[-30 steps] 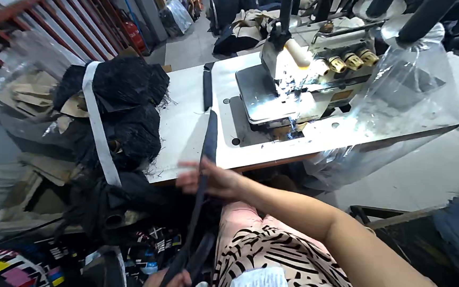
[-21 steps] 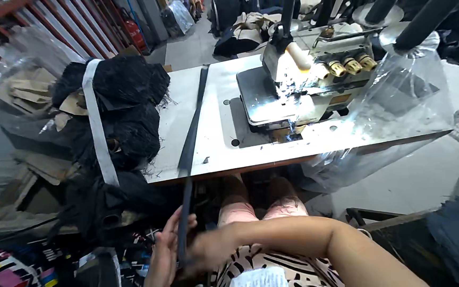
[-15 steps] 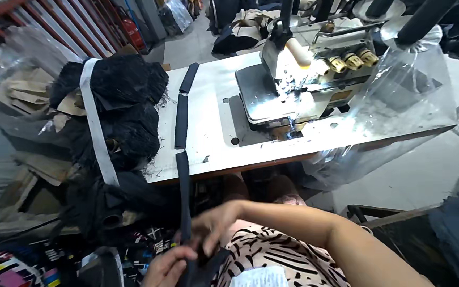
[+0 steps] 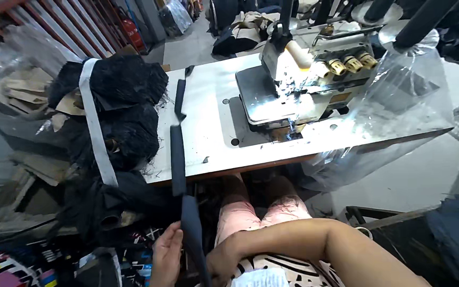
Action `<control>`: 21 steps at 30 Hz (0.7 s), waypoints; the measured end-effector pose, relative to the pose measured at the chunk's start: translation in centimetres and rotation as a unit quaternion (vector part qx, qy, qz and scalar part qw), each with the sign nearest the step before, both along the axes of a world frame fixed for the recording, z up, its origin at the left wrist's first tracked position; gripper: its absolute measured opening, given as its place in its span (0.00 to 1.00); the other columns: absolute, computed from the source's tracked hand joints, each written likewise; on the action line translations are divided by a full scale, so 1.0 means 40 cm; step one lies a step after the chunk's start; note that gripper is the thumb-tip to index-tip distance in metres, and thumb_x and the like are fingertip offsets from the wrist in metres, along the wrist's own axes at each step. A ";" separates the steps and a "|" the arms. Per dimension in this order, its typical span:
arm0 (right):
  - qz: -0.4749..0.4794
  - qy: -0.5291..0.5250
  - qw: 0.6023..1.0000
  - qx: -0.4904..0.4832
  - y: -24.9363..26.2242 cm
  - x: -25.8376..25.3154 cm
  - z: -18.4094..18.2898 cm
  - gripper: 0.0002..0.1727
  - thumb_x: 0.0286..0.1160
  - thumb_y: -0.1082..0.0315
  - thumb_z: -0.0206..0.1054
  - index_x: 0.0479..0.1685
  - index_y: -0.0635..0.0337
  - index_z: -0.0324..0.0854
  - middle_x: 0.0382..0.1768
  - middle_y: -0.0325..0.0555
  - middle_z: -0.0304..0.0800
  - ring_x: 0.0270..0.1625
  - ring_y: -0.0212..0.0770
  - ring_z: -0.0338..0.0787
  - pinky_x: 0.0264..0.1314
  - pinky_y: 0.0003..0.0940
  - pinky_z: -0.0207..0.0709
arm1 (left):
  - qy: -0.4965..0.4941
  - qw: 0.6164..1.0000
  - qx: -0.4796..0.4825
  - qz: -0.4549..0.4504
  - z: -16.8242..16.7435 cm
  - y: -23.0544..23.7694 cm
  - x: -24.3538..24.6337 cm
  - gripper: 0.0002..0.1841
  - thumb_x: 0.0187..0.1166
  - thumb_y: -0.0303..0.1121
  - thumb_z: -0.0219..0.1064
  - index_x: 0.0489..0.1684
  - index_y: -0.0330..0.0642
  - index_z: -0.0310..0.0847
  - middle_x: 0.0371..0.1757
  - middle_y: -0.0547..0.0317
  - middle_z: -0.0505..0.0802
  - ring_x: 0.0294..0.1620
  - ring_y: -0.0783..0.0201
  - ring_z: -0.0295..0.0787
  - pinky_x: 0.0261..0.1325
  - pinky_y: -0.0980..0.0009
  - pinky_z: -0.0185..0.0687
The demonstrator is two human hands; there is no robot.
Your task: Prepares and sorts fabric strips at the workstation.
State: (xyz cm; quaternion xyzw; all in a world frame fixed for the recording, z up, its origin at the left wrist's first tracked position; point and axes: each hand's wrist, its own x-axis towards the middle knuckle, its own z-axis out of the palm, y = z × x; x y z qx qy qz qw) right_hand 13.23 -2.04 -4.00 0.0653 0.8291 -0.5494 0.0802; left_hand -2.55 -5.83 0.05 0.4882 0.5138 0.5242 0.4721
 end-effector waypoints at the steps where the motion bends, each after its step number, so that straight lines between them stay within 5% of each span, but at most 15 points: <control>1: -0.021 0.021 0.998 -0.049 0.020 0.007 -0.017 0.14 0.76 0.73 0.72 0.52 0.77 0.85 0.41 0.64 0.90 0.45 0.53 0.89 0.53 0.52 0.79 | 0.033 0.999 0.028 -0.015 0.014 -0.011 -0.010 0.14 0.91 0.35 0.52 0.46 0.59 0.88 0.40 0.86 0.96 0.42 0.85 0.92 0.49 0.82 0.89; 3: -0.119 0.124 0.963 -0.210 0.093 0.029 0.001 0.27 0.67 0.74 0.75 0.65 0.79 0.76 0.49 0.60 0.90 0.50 0.43 0.90 0.59 0.41 0.83 | 0.058 0.991 0.059 -0.102 0.035 -0.042 -0.055 0.13 0.90 0.45 0.57 0.44 0.73 0.91 0.43 0.95 0.94 0.44 0.94 0.87 0.49 0.89 0.84; 4: -0.169 0.168 0.926 -0.292 0.137 0.036 0.036 0.32 0.70 0.72 0.69 0.75 0.75 0.68 0.59 0.58 0.87 0.58 0.42 0.88 0.64 0.41 0.81 | 0.061 0.982 0.065 -0.167 0.036 -0.054 -0.086 0.12 0.89 0.49 0.58 0.45 0.73 0.91 0.45 0.96 0.93 0.47 0.96 0.86 0.52 0.90 0.82; 6: -0.287 0.258 0.834 -0.395 0.218 0.038 0.118 0.26 0.84 0.63 0.51 0.78 0.63 0.64 0.61 0.47 0.87 0.60 0.37 0.88 0.65 0.36 0.82 | 0.111 0.957 0.052 -0.262 0.019 -0.064 -0.146 0.14 0.91 0.44 0.57 0.40 0.55 0.88 0.43 0.85 0.93 0.49 0.93 0.84 0.57 0.87 0.81; 8: -0.414 0.315 0.720 -0.459 0.279 0.046 0.187 0.22 0.96 0.54 0.37 0.68 0.55 0.70 0.46 0.39 0.89 0.47 0.33 0.90 0.56 0.32 0.84 | 0.247 0.935 0.004 -0.256 -0.005 -0.072 -0.173 0.14 0.88 0.29 0.56 0.35 0.31 0.85 0.37 0.59 0.90 0.44 0.78 0.85 0.54 0.76 0.82; 10: -0.522 0.334 0.622 -0.479 0.304 0.031 0.209 0.20 0.96 0.53 0.38 0.46 0.51 0.73 0.21 0.32 0.75 0.24 0.30 0.80 0.36 0.27 0.81 | 0.356 0.910 -0.059 -0.202 -0.032 -0.070 -0.162 0.14 0.86 0.26 0.55 0.43 0.23 0.86 0.46 0.38 0.91 0.50 0.55 0.89 0.61 0.56 0.83; 11: -0.521 0.337 0.644 -0.446 0.288 0.022 0.198 0.20 0.96 0.55 0.35 0.42 0.51 0.70 0.18 0.30 0.71 0.21 0.28 0.76 0.31 0.24 0.77 | 0.353 0.919 -0.076 -0.160 -0.048 -0.067 -0.148 0.15 0.87 0.25 0.53 0.49 0.21 0.85 0.53 0.34 0.91 0.58 0.50 0.89 0.67 0.52 0.81; 13: -0.439 0.313 0.775 -0.331 0.197 0.003 0.149 0.19 0.94 0.62 0.35 0.41 0.57 0.71 0.21 0.30 0.74 0.23 0.24 0.76 0.30 0.21 0.75 | 0.240 0.964 -0.086 -0.078 -0.074 -0.053 -0.106 0.21 0.90 0.32 0.43 0.60 0.22 0.78 0.60 0.46 0.89 0.64 0.63 0.87 0.73 0.63 0.80; 15: -0.301 0.225 0.907 -0.191 0.070 -0.003 0.103 0.16 0.88 0.72 0.46 0.43 0.71 0.79 0.29 0.43 0.82 0.31 0.31 0.82 0.38 0.28 0.79 | 0.036 0.994 -0.097 -0.048 -0.062 -0.039 -0.058 0.37 0.93 0.57 0.36 0.74 0.26 0.66 0.60 0.60 0.90 0.61 0.72 0.89 0.69 0.70 0.84; 16: -0.217 0.155 0.954 -0.139 0.020 -0.003 0.087 0.15 0.87 0.75 0.52 0.45 0.79 0.82 0.35 0.58 0.87 0.39 0.44 0.87 0.49 0.41 0.80 | -0.072 0.992 -0.091 -0.049 -0.051 -0.026 -0.042 0.45 0.82 0.72 0.47 0.75 0.34 0.70 0.56 0.61 0.95 0.56 0.67 0.94 0.66 0.66 0.87; 18: -0.089 0.090 0.989 -0.083 -0.025 -0.013 0.028 0.13 0.86 0.75 0.57 0.45 0.80 0.83 0.36 0.66 0.86 0.41 0.55 0.87 0.50 0.52 0.76 | -0.146 0.985 -0.071 -0.049 -0.014 -0.012 -0.027 0.33 0.73 0.71 0.59 0.59 0.53 0.85 0.35 0.73 0.96 0.38 0.70 0.94 0.54 0.66 0.92; 20: -0.103 0.119 0.976 -0.153 0.014 -0.010 0.009 0.14 0.82 0.73 0.64 0.56 0.79 0.80 0.42 0.62 0.89 0.44 0.48 0.88 0.54 0.46 0.80 | -0.114 0.990 -0.038 -0.072 0.022 -0.032 -0.048 0.14 0.86 0.56 0.59 0.42 0.65 0.88 0.18 0.84 0.84 0.22 0.82 0.84 0.44 0.75 0.90; 21: -0.148 0.148 0.951 -0.227 0.054 -0.001 0.031 0.17 0.79 0.74 0.64 0.63 0.77 0.76 0.46 0.57 0.89 0.48 0.42 0.89 0.57 0.41 0.82 | -0.107 0.989 -0.032 -0.095 0.037 -0.048 -0.068 0.12 0.85 0.55 0.61 0.38 0.68 0.89 0.16 0.86 0.84 0.20 0.85 0.81 0.41 0.80 0.88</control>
